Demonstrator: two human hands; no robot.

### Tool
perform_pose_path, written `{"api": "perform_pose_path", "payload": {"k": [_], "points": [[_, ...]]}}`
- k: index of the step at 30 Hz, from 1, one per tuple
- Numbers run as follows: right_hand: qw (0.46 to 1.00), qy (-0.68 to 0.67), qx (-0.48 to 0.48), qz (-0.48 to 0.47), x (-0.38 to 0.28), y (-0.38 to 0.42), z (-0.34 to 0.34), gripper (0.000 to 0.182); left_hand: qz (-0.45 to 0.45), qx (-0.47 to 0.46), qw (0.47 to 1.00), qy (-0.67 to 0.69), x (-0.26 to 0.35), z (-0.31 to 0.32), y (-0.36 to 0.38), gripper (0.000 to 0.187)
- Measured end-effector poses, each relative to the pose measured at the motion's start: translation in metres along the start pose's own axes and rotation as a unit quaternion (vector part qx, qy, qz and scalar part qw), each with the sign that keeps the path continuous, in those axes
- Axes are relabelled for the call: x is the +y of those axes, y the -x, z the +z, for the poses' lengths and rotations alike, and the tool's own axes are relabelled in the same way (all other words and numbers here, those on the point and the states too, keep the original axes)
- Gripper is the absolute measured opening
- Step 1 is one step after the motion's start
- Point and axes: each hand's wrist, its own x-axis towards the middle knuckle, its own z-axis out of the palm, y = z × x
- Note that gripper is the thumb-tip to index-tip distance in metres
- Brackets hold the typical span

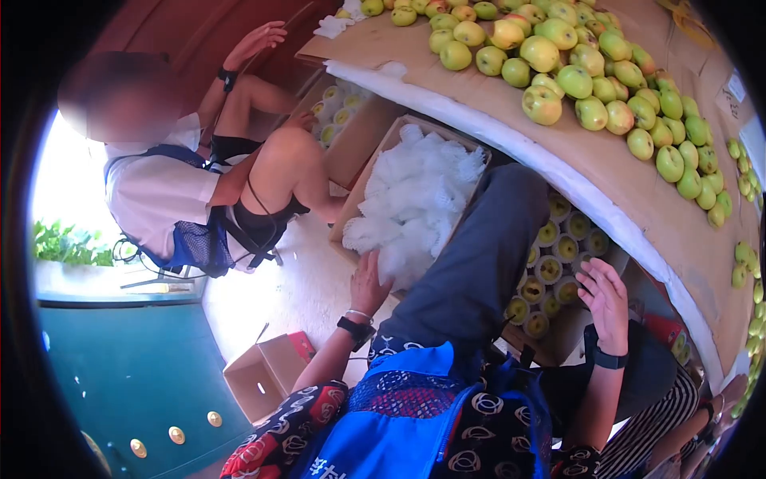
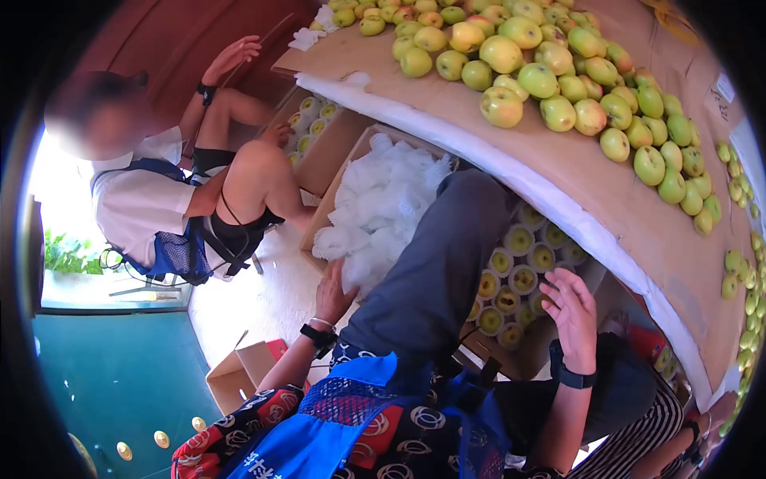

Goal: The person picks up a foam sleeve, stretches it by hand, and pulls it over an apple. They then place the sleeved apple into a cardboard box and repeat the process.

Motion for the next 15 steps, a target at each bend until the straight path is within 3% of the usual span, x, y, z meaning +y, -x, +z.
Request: {"api": "perform_pose_path", "payload": {"k": [1,3,7,9,10,12,13,15], "points": [[1.000,-0.005,0.005,-0.001,0.001,0.001,0.002,0.030,-0.004,0.000,1.000,0.001,-0.002,0.001,0.000,0.070],[1.000,-0.010,0.010,-0.002,0.003,0.000,0.005,0.029,0.031,0.149,0.984,0.087,-0.011,0.008,-0.003,0.053],[1.000,-0.026,0.006,-0.001,0.014,-0.008,0.011,0.028,0.038,0.100,0.982,0.154,-0.034,0.030,-0.024,0.034],[0.999,-0.032,0.005,0.003,0.016,-0.012,0.016,0.028,-0.052,0.184,0.938,0.289,-0.028,0.032,-0.038,0.023],[0.999,-0.035,0.002,0.006,0.016,-0.012,0.019,0.028,-0.052,0.184,0.938,0.290,-0.021,0.026,-0.045,0.023],[0.999,-0.036,-0.001,0.009,0.015,-0.013,0.022,0.027,-0.038,0.211,0.886,0.412,-0.009,0.015,-0.056,0.022],[0.999,-0.037,0.000,0.007,0.015,-0.014,0.024,0.027,-0.038,0.212,0.885,0.412,-0.004,0.012,-0.062,0.022],[0.999,-0.039,0.000,0.005,0.016,-0.016,0.029,0.027,0.063,0.346,0.919,0.180,0.001,0.008,-0.070,0.018]]}}
